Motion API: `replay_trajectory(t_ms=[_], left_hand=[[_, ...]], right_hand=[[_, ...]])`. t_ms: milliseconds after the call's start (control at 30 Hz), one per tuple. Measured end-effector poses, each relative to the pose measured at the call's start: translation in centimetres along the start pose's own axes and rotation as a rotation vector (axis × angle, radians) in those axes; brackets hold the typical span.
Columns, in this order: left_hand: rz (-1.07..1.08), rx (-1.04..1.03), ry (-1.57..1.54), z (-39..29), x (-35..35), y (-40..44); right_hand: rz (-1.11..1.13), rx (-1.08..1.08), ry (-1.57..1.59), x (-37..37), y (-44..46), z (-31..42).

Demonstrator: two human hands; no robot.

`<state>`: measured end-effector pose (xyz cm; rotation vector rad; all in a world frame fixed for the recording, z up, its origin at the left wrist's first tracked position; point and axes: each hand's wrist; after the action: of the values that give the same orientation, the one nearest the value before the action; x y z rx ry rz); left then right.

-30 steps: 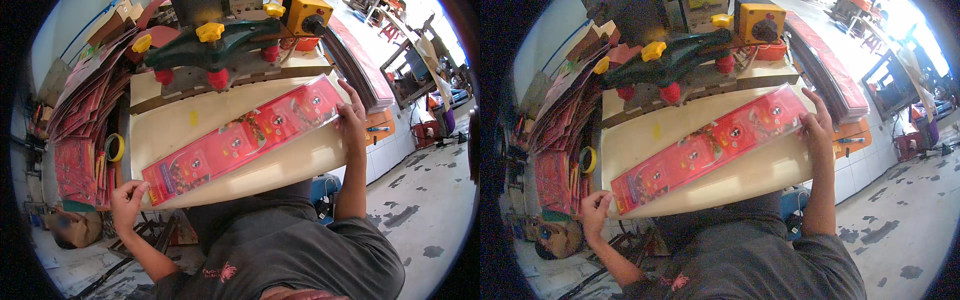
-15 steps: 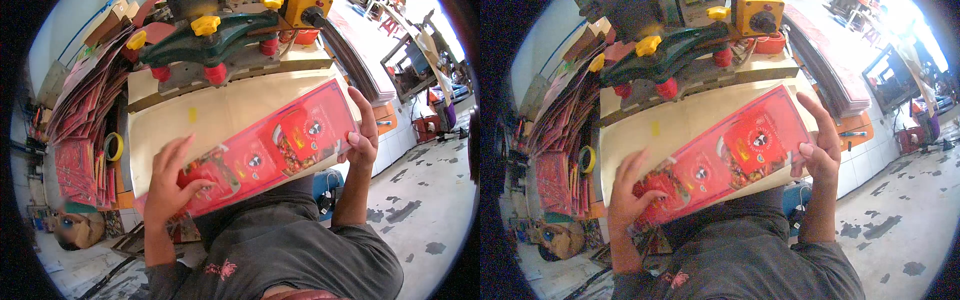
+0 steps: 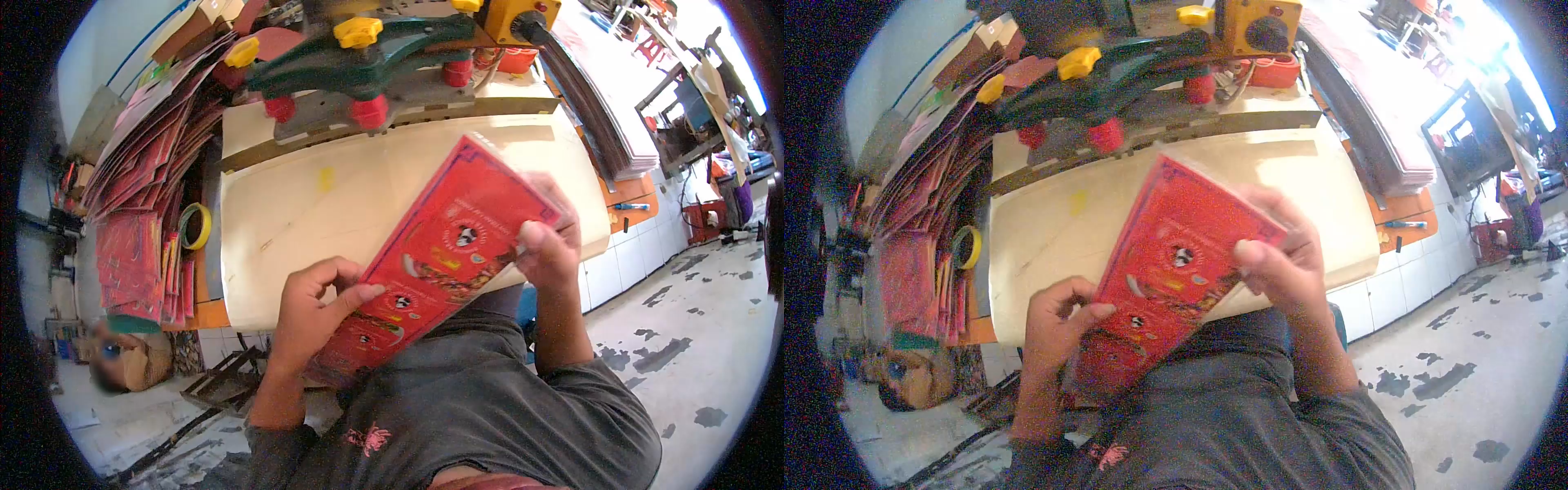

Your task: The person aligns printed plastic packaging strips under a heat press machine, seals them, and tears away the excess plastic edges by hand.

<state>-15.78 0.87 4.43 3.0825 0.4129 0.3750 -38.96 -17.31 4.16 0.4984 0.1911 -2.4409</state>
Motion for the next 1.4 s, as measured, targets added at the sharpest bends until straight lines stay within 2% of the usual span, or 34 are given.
replay_trajectory(t_ms=[100, 167, 300, 333, 400, 733, 833, 900, 967, 1033, 1133, 1167, 1233, 1333, 1400], left_hand=[[-0.1, -0.104, -0.01, -1.6, 0.3, 0.8], [-0.134, -0.234, -0.068, -2.3, 0.3, 1.3], [-0.098, -0.26, -0.19, -3.7, 0.4, 2.3], [-0.095, -0.261, -0.189, -3.8, 0.4, 2.4], [-0.024, -0.247, -0.309, -4.1, 0.5, 2.8], [0.128, -0.156, -0.517, -4.2, 0.4, 3.8], [0.196, -0.168, -0.574, -5.3, 0.1, 3.5], [0.194, -0.044, -0.494, -6.6, -0.2, 3.1], [0.207, -0.035, -0.466, -7.3, 0.0, 2.9], [0.224, -0.024, -0.44, -7.4, 0.3, 2.9], [0.307, -0.046, -0.392, -7.3, 0.5, 2.9], [0.323, -0.057, -0.395, -7.4, 0.5, 2.8], [0.34, -0.067, -0.4, -7.4, 0.4, 2.8], [0.358, -0.12, -0.39, -7.1, 0.2, 2.8], [0.365, -0.095, -0.441, -7.0, 0.3, 2.9]], right_hand=[[0.242, -0.107, -0.289, 0.6, -0.4, -0.6], [0.224, -0.104, -0.284, -1.3, -0.7, -0.5], [0.216, -0.119, -0.24, -2.2, -1.3, -0.6], [0.22, -0.126, -0.226, -2.2, -1.6, -0.7], [0.19, -0.21, -0.004, -2.2, -2.0, -0.9], [0.253, -0.202, 0.034, -1.5, -2.7, -0.7], [0.353, -0.26, -0.09, -1.5, -3.0, 0.5], [0.37, -0.236, -0.425, -1.4, -3.2, 0.7], [0.329, -0.22, -0.36, -1.3, -3.4, 0.2], [0.491, -0.097, -0.425, -0.2, -3.0, -0.2], [0.487, -0.019, -0.382, -1.0, -2.8, 0.4], [0.486, -0.02, -0.382, -0.8, -2.8, 0.2], [0.474, -0.177, -0.318, 0.0, -3.0, -0.3], [0.456, -0.069, -0.372, 0.2, -3.1, -0.5], [0.45, -0.101, -0.359, 0.3, -3.3, -0.5]])
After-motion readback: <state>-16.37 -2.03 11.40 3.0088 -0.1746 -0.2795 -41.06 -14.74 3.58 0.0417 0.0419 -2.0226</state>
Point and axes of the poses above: each hand's wrist, its own y-axis towards the middle knuckle, its own x-axis out of the back of the hand, z = x × y, and after that the axes turned 13 degrees about -x, right-handed
